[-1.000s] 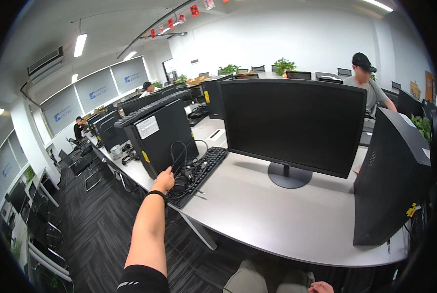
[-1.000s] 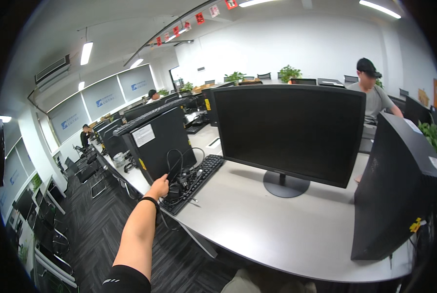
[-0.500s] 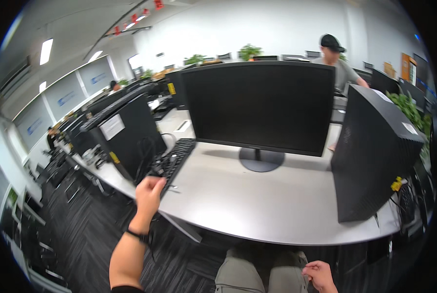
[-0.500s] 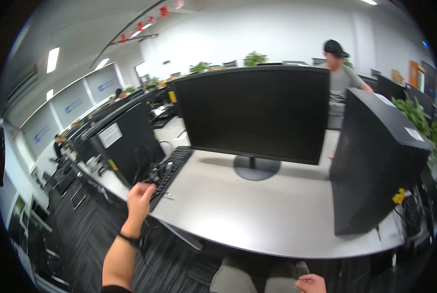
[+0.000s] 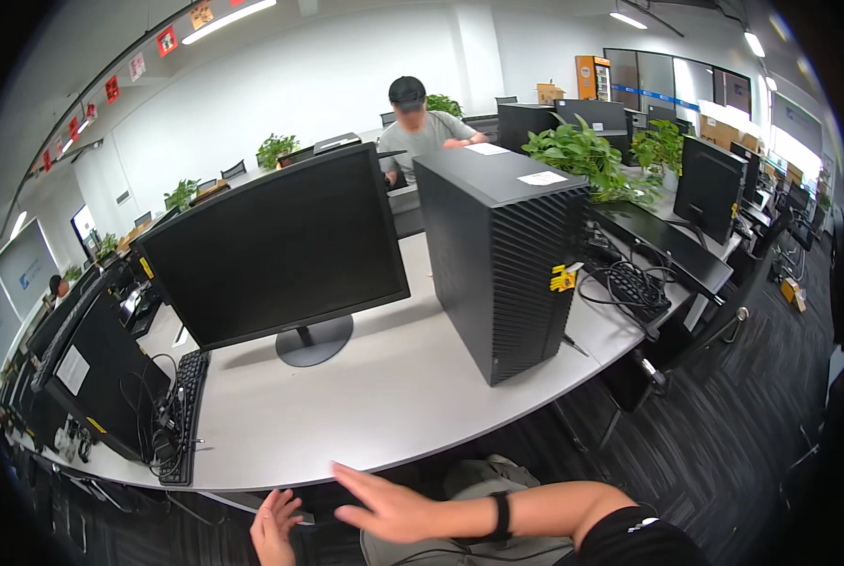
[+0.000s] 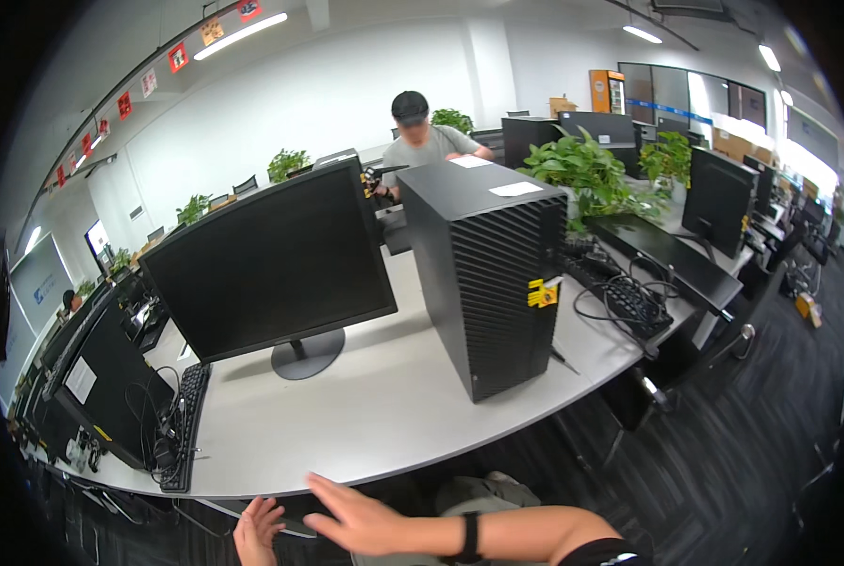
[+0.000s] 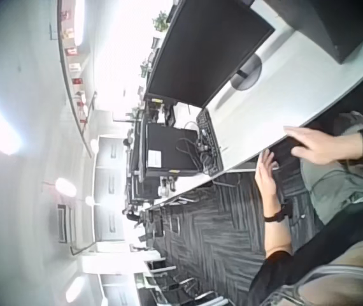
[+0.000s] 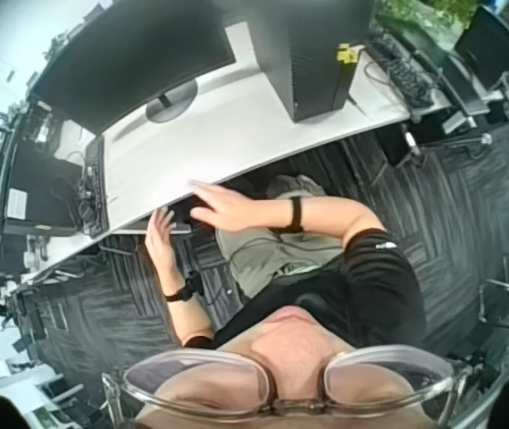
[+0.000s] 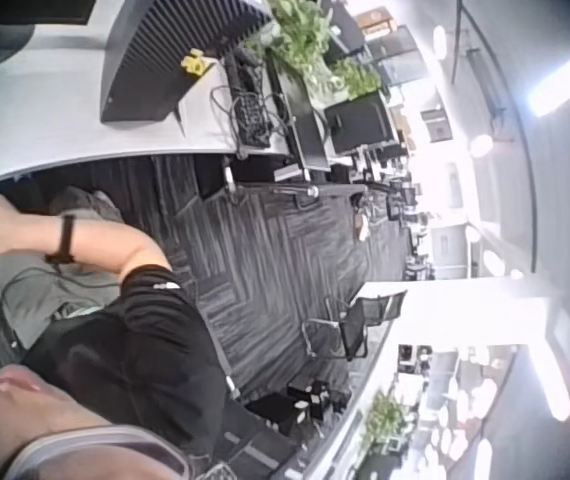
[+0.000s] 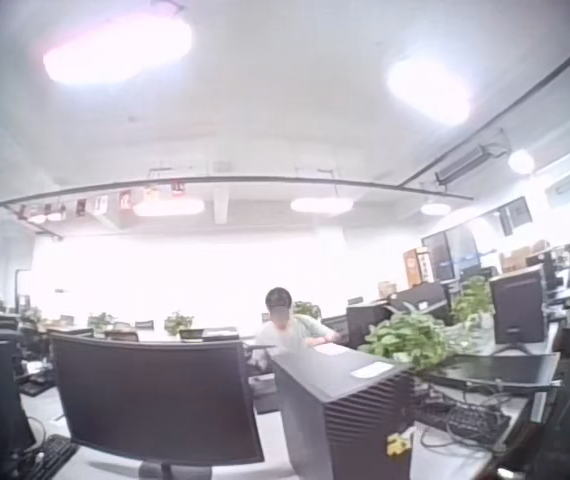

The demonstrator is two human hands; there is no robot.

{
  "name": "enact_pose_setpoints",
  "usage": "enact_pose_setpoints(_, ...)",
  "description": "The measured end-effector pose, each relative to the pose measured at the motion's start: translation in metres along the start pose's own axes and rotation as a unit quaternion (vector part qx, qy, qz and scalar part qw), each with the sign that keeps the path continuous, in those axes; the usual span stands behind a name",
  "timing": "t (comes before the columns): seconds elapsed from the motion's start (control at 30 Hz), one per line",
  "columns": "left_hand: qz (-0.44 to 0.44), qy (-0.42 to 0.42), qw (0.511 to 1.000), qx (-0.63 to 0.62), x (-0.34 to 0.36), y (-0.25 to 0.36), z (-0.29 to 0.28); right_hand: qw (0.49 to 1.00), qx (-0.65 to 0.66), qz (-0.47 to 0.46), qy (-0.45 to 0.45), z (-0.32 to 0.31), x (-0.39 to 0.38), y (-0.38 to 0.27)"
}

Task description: Using a screwdriver to unscrew a panel on a computer tower in an office setting.

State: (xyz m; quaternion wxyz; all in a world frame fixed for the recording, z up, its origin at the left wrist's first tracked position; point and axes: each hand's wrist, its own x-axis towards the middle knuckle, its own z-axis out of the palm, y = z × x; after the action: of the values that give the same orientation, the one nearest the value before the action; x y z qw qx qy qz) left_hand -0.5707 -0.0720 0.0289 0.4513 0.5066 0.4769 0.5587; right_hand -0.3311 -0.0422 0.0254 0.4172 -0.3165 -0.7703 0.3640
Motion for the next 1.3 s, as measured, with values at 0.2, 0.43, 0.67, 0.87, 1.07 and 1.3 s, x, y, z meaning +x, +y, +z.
enact_pose_setpoints(0.2, -0.152, -0.044, 0.951, -0.266, -0.023, -0.01, 0.055, 0.98, -0.077, -0.181, 0.042, 0.074, 0.015, 0.002)
enact_pose_setpoints(0.43, -0.065, -0.108, 0.99, 0.059, -0.017, 0.018, 0.036, 0.982, -0.133, -0.122, 0.056, -0.005, -0.022, 0.022)
enact_pose_setpoints(0.67, 0.022, -0.082, 0.86, 0.503, 0.136, 0.02, 0.084, 0.914, -0.319, -0.077, 0.237, -0.131, -0.036, 0.038)
enact_pose_setpoints(0.87, -0.079, -0.056, 0.799, 0.593, 0.245, -0.007, 0.117, 0.922, -0.285, 0.055, 0.256, -0.151, -0.037, 0.085)
enact_pose_setpoints(1.07, -0.044, 0.029, 0.79, 0.611, 0.303, -0.031, 0.135, 0.905, -0.258, 0.108, 0.32, -0.151, -0.039, 0.096)
enact_pose_setpoints(1.3, -0.057, 0.045, 0.797, 0.6, 0.329, -0.028, 0.149, 0.916, -0.235, 0.107, 0.308, -0.156, -0.036, 0.091)
